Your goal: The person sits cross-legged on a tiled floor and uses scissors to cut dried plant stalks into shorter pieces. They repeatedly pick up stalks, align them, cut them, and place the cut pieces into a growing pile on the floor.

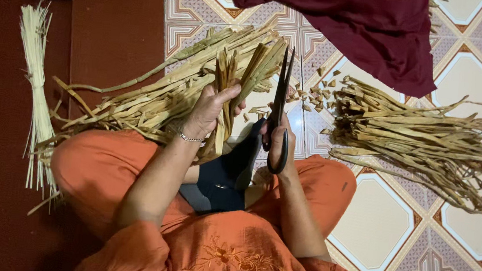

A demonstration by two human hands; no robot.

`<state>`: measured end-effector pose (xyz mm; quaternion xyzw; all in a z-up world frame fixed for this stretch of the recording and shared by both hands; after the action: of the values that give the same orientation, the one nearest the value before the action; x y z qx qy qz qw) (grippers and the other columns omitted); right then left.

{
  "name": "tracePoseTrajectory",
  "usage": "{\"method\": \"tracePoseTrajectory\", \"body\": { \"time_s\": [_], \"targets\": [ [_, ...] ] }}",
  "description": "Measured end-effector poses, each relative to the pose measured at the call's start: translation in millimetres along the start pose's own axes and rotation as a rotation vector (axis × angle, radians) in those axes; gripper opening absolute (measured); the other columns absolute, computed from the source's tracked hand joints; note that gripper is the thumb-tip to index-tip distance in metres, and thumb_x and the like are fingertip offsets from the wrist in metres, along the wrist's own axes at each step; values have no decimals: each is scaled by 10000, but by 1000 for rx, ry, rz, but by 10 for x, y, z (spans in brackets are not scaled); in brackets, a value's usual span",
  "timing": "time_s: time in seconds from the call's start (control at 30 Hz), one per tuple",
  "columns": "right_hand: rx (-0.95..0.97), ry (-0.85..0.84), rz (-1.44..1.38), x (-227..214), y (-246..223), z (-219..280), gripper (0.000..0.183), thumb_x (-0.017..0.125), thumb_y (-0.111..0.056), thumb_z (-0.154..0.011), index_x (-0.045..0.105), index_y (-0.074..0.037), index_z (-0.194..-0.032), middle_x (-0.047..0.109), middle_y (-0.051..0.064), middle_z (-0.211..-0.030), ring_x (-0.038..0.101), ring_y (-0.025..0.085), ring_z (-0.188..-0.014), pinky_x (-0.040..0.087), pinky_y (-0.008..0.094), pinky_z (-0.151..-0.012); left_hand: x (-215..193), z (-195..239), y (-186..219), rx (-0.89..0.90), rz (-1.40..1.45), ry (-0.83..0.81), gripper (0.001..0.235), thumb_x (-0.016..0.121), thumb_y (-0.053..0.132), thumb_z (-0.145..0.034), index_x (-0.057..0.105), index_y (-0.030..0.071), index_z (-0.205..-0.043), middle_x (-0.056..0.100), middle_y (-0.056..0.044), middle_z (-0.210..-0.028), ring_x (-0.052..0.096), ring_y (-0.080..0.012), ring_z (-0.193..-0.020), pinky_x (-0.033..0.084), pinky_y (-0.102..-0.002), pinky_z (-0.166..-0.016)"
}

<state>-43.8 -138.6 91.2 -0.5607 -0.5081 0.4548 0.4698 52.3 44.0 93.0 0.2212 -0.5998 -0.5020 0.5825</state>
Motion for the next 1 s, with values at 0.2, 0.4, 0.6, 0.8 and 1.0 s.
{"method": "tracePoseTrajectory", "body": {
  "time_s": [0.2,0.4,0.6,0.8,1.0],
  "targets": [
    [12,2,76,40,-30,25,822,296,-654,-1067,442,20,-1515,569,13,-812,474,76,-608,379,226,-522,-73,46,-84,40,67,32,200,686,208,-988,702,9,-1009,709,-76,-791,652,-132,-663,550,-262,-598],
    [-32,-1,83,85,-44,-17,837,299,-668,-1065,435,15,-1531,576,15,-814,478,75,-619,378,231,-530,-69,15,-157,73,70,64,201,696,217,-985,682,32,-1060,695,-51,-813,656,-117,-691,537,-255,-585],
    [-37,11,81,87,-78,-47,846,303,-681,-1055,438,10,-1524,577,11,-822,478,72,-606,383,228,-521,-68,27,-169,117,5,122,216,698,219,-994,684,26,-1091,707,-59,-822,657,-113,-687,548,-251,-600],
    [-18,45,120,83,-96,-78,815,330,-657,-1068,470,23,-1496,555,-5,-760,483,70,-589,380,237,-516,-38,27,-221,102,-18,89,256,710,218,-983,679,-7,-1100,709,-65,-884,685,-122,-746,564,-268,-601],
    [-37,80,206,37,-63,-127,708,387,-576,-1075,548,24,-1414,510,-15,-634,487,88,-533,371,268,-481,31,16,-178,76,-46,62,270,684,239,-986,681,9,-1128,738,-92,-901,702,-132,-737,582,-277,-631]
  ]
}}
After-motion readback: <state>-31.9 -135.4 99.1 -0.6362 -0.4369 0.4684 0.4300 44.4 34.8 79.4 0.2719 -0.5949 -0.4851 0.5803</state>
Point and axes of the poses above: each hand's wrist, its own z-axis away from the middle knuckle, its own x-axis out of the palm, y = z × x, the point moved 4 cm from there along -z, towards the middle knuckle
